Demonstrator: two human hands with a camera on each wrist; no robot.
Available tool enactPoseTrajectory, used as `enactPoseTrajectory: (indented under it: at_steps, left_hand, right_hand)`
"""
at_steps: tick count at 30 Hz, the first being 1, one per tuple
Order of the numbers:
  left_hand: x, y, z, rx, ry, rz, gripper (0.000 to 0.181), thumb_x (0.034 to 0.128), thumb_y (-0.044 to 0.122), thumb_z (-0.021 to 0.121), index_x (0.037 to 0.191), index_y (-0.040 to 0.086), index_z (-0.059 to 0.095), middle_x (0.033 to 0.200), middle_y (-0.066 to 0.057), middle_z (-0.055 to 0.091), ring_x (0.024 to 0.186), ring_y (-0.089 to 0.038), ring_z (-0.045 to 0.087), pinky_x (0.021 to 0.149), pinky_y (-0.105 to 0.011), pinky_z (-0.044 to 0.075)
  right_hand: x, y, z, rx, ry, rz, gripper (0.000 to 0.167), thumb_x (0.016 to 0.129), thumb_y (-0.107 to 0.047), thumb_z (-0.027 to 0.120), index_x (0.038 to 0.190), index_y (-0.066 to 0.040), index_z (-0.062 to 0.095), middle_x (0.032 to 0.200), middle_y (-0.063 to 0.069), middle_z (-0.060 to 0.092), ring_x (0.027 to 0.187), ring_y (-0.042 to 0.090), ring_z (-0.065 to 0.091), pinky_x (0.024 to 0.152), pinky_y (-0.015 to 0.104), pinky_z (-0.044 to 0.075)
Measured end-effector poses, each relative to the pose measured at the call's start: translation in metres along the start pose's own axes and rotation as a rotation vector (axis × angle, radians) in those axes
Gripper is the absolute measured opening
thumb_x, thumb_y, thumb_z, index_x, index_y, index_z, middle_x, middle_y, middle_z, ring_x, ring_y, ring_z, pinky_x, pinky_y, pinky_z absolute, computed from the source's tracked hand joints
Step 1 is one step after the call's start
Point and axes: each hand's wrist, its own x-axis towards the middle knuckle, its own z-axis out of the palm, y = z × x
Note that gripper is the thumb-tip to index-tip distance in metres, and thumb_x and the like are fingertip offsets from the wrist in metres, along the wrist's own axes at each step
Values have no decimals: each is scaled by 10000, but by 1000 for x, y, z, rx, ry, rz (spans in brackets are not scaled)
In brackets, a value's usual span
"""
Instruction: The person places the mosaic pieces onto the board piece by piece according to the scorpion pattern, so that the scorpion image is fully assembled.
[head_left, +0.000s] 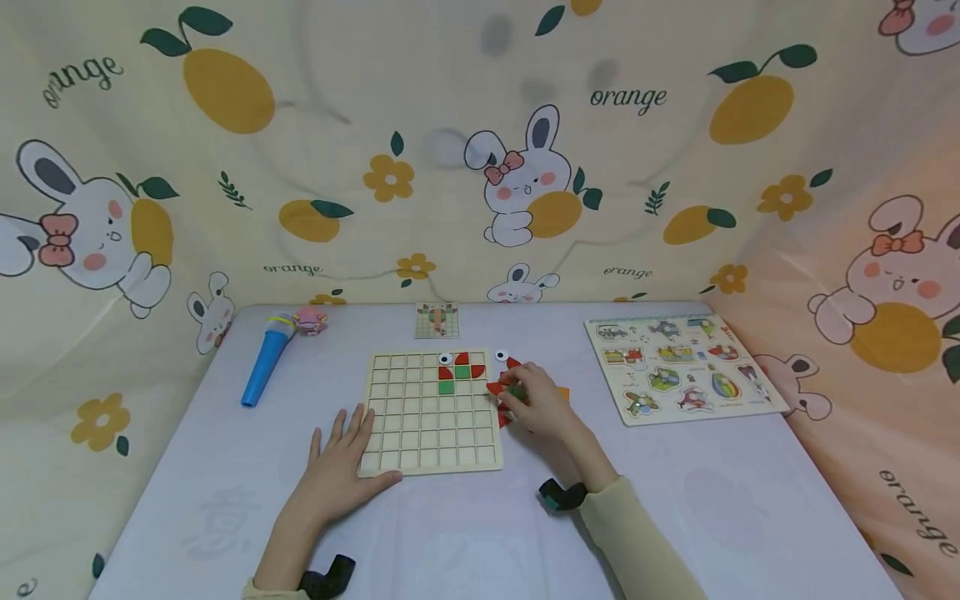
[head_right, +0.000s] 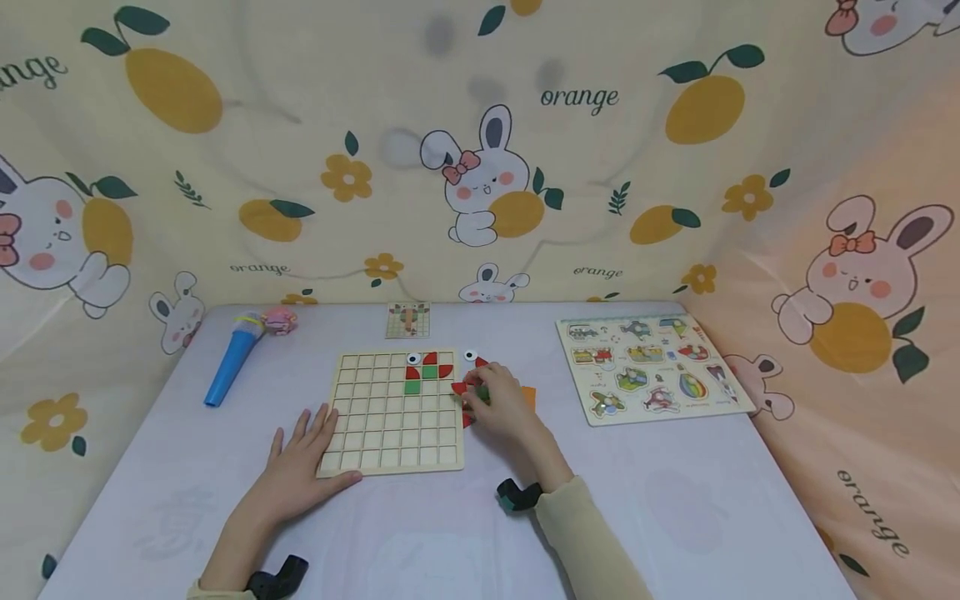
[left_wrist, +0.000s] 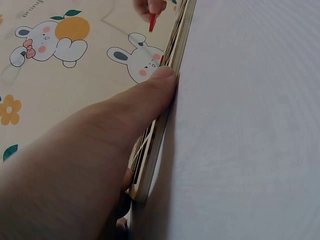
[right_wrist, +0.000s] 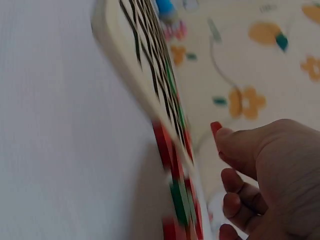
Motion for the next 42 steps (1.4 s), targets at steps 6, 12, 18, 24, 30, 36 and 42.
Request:
enactPoseTrajectory:
  at_steps: [6,12,18,24,30,36,42]
  left_hand:
    - [1,-1,0,3,-11,1,1188,860,776,673,1679,43,221,1761,-175,150,1622,-486,44,1233,-766,-22]
    - [2,-2,2,19,-13,-9,1198,858,799,654,1682,49,213,1761,-173,146,1622,-484,42,1233,-766,-19]
    - [2,-2,1,9,-21,-19,1201,855,799,659,1685,60,206,1765,-164,137,1625,-480,32,1233,-765,-24]
    - [3,-3,2,9,-28,-20,1202,856,804,652,1688,67,196,1767,-159,127,1628,-473,27,1235,-763,-24]
    - [1,-1,0,-2,-11,-11,1185,856,767,682,1682,55,221,1763,-171,154,1626,-478,48,1237,-762,-13]
    - [1,-2,2,3,1,-5,1184,853,767,686,1681,56,228,1760,-171,166,1624,-478,61,1237,-762,-5]
    - [1,-3,3,7,3,-9,1188,851,772,685,1680,54,228,1760,-171,167,1626,-476,57,1238,-763,1]
  right_hand:
    - [5,-22,19,33,-89,-36,203,1016,-161,722,1197,-73,693,1098,38,606,902,163,547,779,287,521]
    - [15,-37,28,14,-146,-98,184,1035,-179,702,1201,-100,702,1128,32,621,975,176,553,827,320,530]
    - [21,-42,37,-68,-188,-108,181,1040,-199,688,1212,-147,711,1144,23,600,1000,186,528,843,350,489]
    - [21,-42,44,-97,-177,-130,191,1052,-181,663,1232,-170,726,1152,41,633,1022,205,514,894,406,410]
    - [20,-43,49,-45,-103,-124,183,1052,-150,659,1208,-152,754,1146,47,652,985,194,533,862,390,416]
    - [21,-43,54,-17,-68,-82,174,1019,-233,732,1174,-160,762,1117,28,634,908,157,511,784,335,419]
    - [23,-42,58,-50,-46,-95,149,1016,-212,733,1143,-150,780,1126,53,653,904,166,535,810,347,424]
